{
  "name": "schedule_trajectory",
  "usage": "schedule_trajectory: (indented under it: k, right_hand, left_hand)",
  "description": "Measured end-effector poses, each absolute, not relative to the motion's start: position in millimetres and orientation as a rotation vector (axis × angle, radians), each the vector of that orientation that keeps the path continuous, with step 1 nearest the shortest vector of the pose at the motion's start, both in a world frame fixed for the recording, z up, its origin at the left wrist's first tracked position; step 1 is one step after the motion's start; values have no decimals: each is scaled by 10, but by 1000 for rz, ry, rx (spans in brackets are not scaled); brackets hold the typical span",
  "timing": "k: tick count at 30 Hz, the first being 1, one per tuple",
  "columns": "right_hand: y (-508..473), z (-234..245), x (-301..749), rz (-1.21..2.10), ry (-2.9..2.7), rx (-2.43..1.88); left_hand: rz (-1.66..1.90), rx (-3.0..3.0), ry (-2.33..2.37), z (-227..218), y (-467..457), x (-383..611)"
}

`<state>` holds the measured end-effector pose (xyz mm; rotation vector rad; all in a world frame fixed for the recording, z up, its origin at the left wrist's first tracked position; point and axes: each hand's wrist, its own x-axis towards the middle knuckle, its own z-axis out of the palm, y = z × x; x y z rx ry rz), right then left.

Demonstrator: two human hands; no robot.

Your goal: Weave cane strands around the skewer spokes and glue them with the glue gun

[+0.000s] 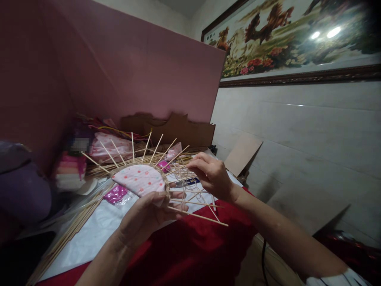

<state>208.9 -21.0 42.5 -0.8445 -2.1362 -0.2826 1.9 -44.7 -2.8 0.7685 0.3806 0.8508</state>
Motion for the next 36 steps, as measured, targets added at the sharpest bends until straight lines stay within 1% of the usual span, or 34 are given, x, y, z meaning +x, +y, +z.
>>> schedule_trajectory:
  k: [27, 32, 36]
  right_hand:
    - [-231, 482, 2149, -341, -2194, -943]
    - [-216, 454, 2179, -284, -2199, -972]
    - [-178, 463, 2226, -115, -2191, -977]
  left_hand:
    - [886, 896, 444, -43, -487, 47]
    - [959, 866, 448, -37, -479, 63]
    - [970, 834, 467, -32, -461, 76]
